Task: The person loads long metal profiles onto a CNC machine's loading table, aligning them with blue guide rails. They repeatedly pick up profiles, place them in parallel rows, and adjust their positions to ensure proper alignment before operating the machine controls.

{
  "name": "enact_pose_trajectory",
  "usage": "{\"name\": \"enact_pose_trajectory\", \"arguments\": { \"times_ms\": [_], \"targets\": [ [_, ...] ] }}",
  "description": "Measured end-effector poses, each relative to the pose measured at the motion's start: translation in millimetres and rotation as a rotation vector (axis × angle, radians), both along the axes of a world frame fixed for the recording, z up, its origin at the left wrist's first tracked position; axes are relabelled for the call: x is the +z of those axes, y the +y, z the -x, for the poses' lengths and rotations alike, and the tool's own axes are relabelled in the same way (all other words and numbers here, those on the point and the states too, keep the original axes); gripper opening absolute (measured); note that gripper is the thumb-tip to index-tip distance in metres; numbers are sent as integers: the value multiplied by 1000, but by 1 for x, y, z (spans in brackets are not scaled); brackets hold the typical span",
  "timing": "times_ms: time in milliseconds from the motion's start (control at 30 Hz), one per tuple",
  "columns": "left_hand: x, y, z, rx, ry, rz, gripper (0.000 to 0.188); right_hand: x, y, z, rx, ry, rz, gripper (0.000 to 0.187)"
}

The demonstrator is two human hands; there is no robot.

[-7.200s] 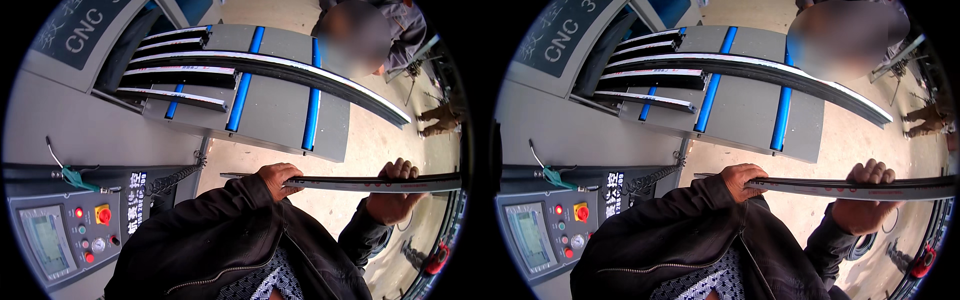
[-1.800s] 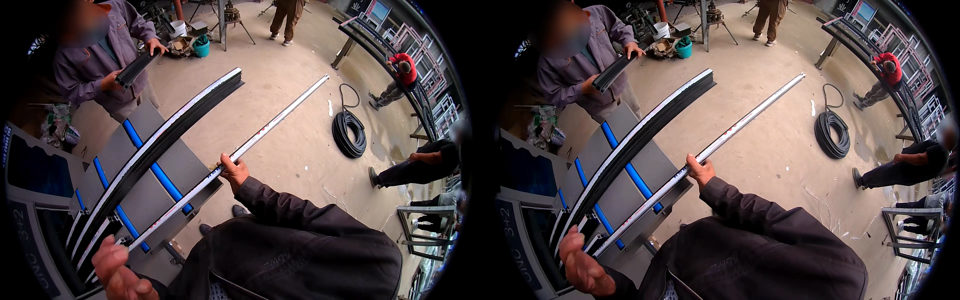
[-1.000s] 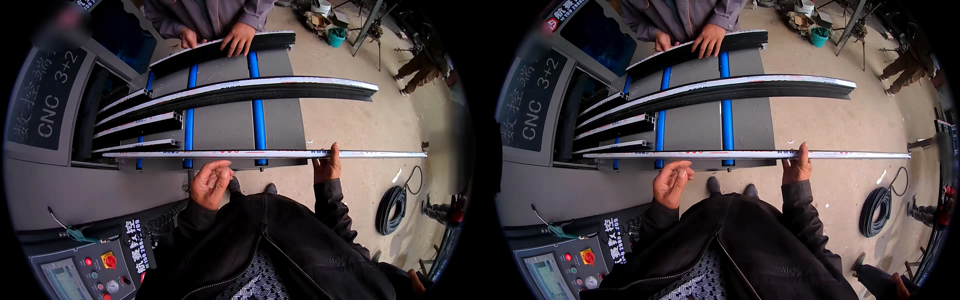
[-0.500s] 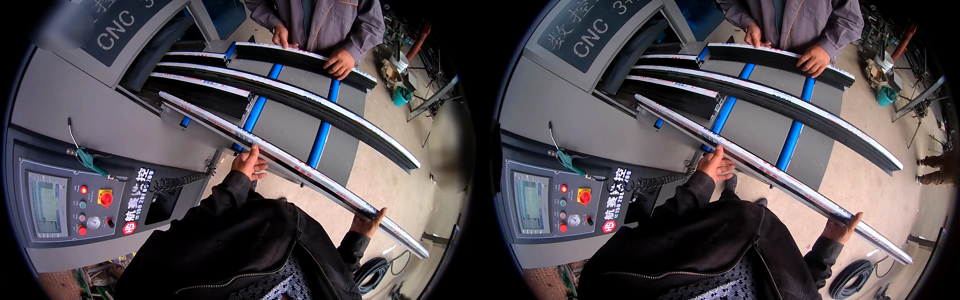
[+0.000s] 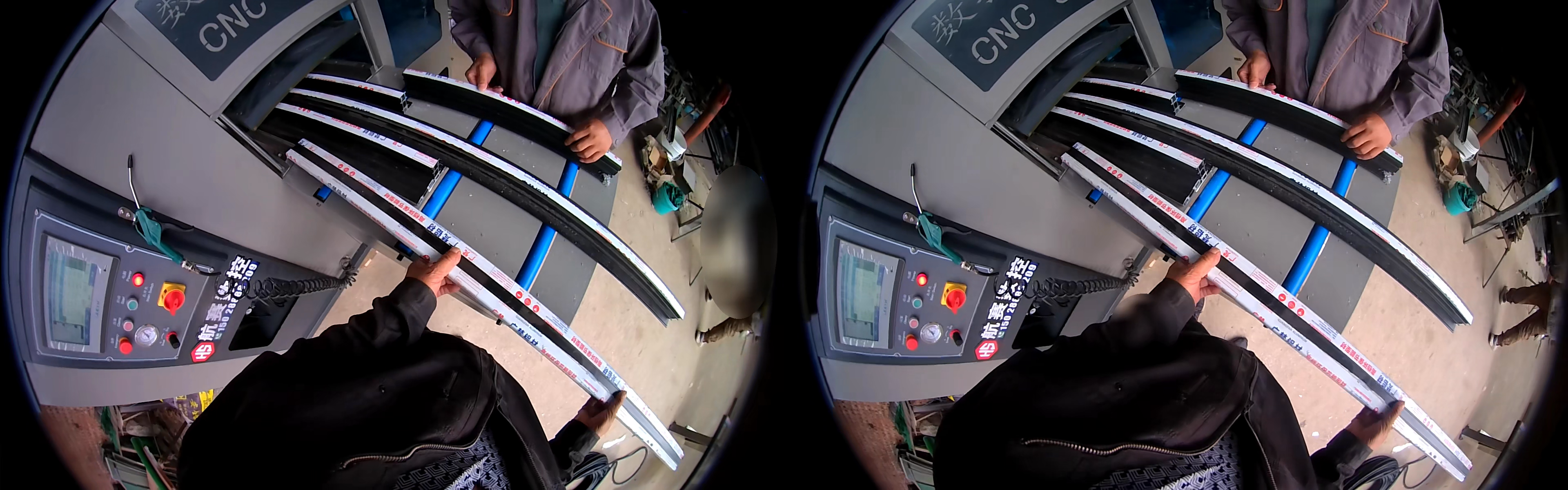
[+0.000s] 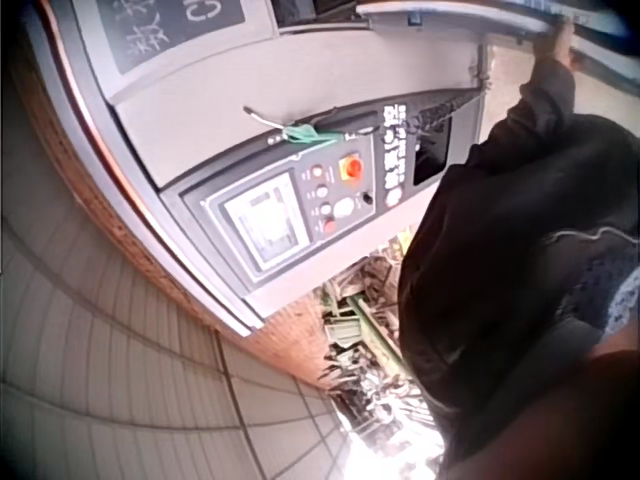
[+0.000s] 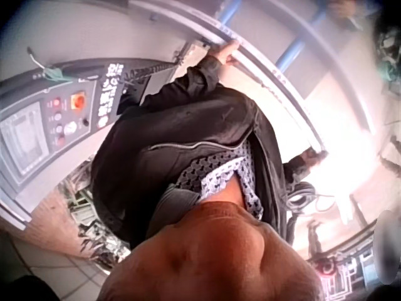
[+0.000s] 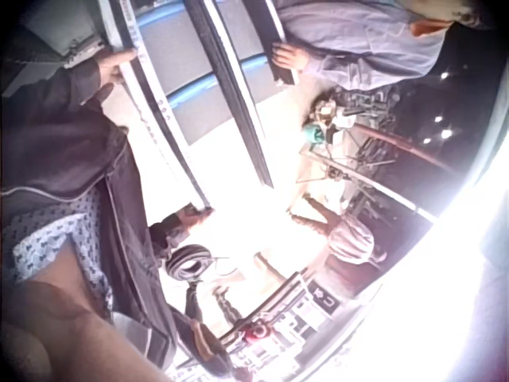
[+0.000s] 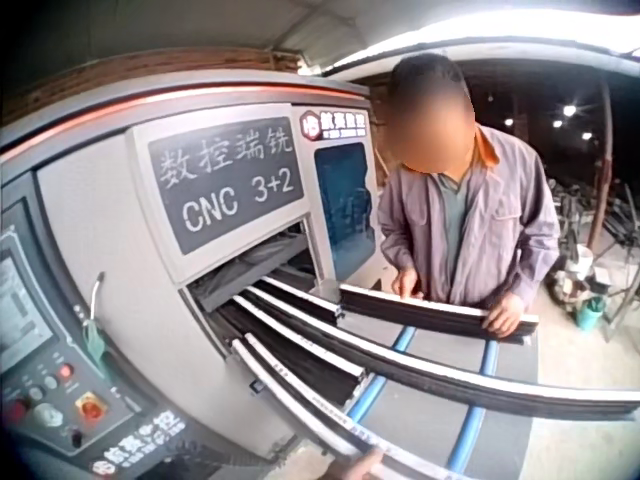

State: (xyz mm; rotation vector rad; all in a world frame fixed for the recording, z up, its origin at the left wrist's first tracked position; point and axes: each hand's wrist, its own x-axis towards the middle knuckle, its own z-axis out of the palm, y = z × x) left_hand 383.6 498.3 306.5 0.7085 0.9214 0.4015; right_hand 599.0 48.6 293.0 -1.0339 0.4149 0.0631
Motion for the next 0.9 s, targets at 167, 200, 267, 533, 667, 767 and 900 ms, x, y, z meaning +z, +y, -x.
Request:
{"name": "enact_pose_trajectory", "arguments": {
  "times_ms": [167,200,267,533,667,767,900],
  "targets": [
    [16,-2,5,4,254,-107,44,-13,-2,-4,-26,75,43,46],
    [17,-1,6,1,306,-118,44,-2,10,3,-49,95,59,46],
    [20,3,3,-13,399,-134,44,13,26,12,-79,87,187,37],
    [35,33,5,-61,529,-232,44,-3,64,6,-19,258,547,42],
    [36,44,11,-110,504,-321,48,2,81,1,-3,249,629,47],
    [44,36,28,-118,532,-754,43,0,89,-2,-10,250,648,47],
    [66,32,37,-157,594,-1669,44,-5,92,-3,-38,241,657,47]
  ]
}}
